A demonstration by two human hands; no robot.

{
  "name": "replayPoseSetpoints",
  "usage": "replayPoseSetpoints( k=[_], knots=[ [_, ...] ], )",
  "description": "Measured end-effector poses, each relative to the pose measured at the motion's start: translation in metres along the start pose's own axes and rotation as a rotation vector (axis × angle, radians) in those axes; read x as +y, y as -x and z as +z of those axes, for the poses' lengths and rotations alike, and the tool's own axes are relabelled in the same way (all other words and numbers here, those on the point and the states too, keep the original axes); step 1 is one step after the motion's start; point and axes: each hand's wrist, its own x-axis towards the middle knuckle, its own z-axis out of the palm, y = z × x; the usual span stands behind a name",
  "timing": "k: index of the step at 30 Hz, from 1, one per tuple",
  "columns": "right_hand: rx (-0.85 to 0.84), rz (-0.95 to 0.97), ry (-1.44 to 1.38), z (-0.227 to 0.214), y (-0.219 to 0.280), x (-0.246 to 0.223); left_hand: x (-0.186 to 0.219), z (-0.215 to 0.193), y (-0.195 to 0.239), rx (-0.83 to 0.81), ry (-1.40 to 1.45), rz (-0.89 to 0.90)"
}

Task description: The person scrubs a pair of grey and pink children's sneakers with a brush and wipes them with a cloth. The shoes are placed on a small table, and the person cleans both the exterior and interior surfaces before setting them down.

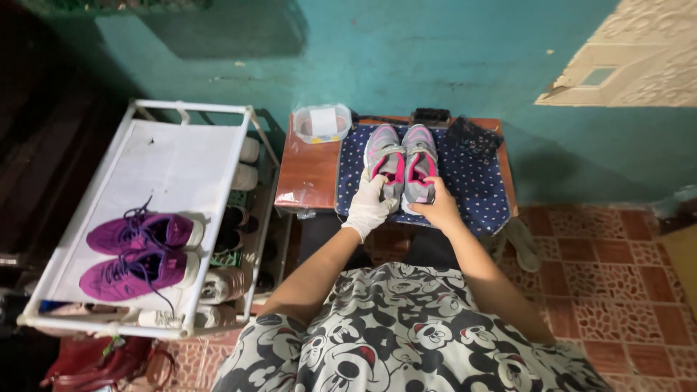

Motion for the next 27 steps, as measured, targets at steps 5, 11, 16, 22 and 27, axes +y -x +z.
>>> replayPoseSetpoints(
  k=[5, 11, 16, 22, 27],
  knots=[
    [-0.026, 0.003, -0.036, -0.013, 0.015, -0.022, -0.012, 0.008, -0.017, 0.020, -0.033, -0.010],
    [0.049, -0.018, 0.036, 0.009, -0.031, 0.026, 0.012, -0.009, -0.003, 0.002, -0.019, 0.009],
    [0.118, -0.047, -0.006, 0.017, -0.039, 0.040, -0.005, 0.002, -0.012, 0.005, 0.015, -0.019],
    [0.336, -0.352, -0.084, 0.020, -0.052, 0.040, 0.015, 0.003, -0.029, 0.016, 0.702, -0.161],
    [0.504, -0.655, -0.151, 0.026, -0.092, 0.028, 0.042, -0.015, -0.059, 0.097, 1.290, -0.223]
  ],
)
